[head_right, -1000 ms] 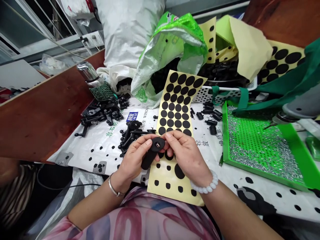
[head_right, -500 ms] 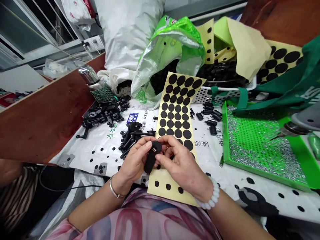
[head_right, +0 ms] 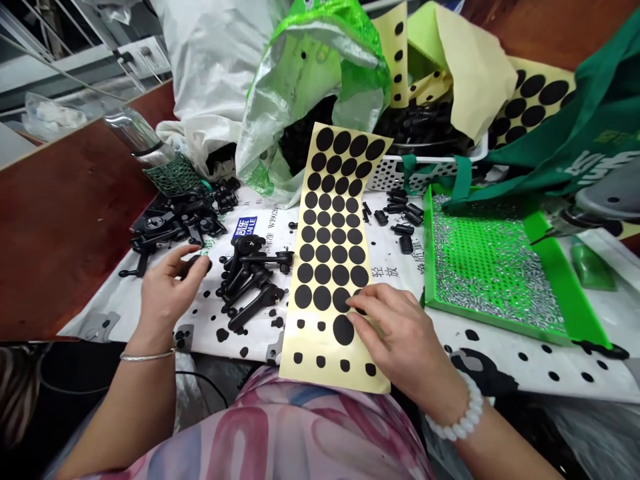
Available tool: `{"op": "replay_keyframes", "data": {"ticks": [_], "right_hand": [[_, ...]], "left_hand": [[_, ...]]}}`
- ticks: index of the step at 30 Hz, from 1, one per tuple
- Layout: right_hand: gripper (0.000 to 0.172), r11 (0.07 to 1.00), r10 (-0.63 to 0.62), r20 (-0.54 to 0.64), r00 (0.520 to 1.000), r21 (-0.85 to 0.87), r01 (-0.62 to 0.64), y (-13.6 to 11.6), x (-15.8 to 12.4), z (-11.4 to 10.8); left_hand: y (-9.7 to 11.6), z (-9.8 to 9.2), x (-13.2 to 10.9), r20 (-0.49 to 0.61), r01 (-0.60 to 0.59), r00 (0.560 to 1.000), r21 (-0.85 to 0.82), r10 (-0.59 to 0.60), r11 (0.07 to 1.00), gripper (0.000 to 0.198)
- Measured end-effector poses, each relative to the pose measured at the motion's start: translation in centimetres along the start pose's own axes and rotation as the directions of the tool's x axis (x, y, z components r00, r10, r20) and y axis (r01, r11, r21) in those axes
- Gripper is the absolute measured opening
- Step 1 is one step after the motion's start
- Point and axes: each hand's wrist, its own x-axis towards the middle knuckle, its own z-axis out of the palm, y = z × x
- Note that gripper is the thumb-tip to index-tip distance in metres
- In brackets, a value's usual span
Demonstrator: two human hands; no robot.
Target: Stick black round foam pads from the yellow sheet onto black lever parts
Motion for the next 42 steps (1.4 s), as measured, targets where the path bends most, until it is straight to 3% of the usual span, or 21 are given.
{"op": "replay_keyframes", "data": {"ticks": [2,5,7,8,10,13,15,17,19,22,27,42], "right_hand": [[0.017,0.989,-0.09,0.035,0.995,-0.113,0.093,-0.2,-0.4,0.6],[0.021,0.961,-0.139,0.095,0.986,-0.227,0.157,-0.4,-0.7,1.2],[0.022,0.944,-0.155,0.111,0.982,-0.275,0.181,-0.5,-0.7,1.4],[0.023,0.938,-0.166,0.11,0.98,-0.29,0.192,-0.5,-0.8,1.4],[0.024,0.932,-0.18,0.105,0.978,-0.301,0.204,-0.6,-0.8,1.4],[0.025,0.939,-0.172,0.104,0.98,-0.284,0.195,-0.6,-0.7,1.4],[0.025,0.949,-0.15,0.111,0.982,-0.262,0.174,-0.6,-0.6,1.4],[0.023,0.96,-0.121,0.134,0.984,-0.238,0.15,-0.6,-0.4,1.4],[0.021,0.969,-0.093,0.181,0.979,-0.208,0.13,-0.5,-0.2,1.4],[0.022,0.975,-0.086,0.21,0.974,-0.184,0.126,-0.4,-0.2,1.6],[0.02,0.965,-0.075,0.114,0.991,-0.242,0.101,-0.3,-0.3,2.1],[0.019,0.948,-0.132,0.11,0.985,-0.278,0.158,-0.6,-0.4,1.9]], "left_hand": [[-0.7,0.5,-0.3,-0.056,-0.054,0.996,0.198,0.067,0.979,0.051],[-1.2,1.1,-0.6,-0.035,-0.127,0.989,0.331,0.147,0.935,0.059],[-0.7,1.3,-1.0,-0.11,-0.207,0.957,0.381,0.267,0.901,0.058],[-0.2,1.4,-1.4,-0.155,-0.279,0.921,0.376,0.356,0.884,0.056],[1.5,1.9,-2.7,-0.176,-0.49,0.818,0.287,0.548,0.823,0.048],[4.6,3.5,-5.3,0.056,-0.794,0.608,0.027,0.792,0.607,0.039],[6.1,5.1,-6.8,0.249,-0.862,0.462,-0.101,0.851,0.497,0.04],[6.6,6.7,-7.7,0.41,-0.866,0.385,-0.15,0.827,0.478,0.047],[6.4,8.0,-8.1,0.516,-0.845,0.378,-0.147,0.768,0.515,0.056],[5.8,8.9,-8.1,0.575,-0.801,0.407,-0.148,0.71,0.579,0.061],[5.7,8.8,-7.9,0.578,-0.767,0.431,-0.169,0.693,0.618,0.059],[5.7,8.9,-7.9,0.576,-0.738,0.457,-0.18,0.678,0.651,0.057]]}}
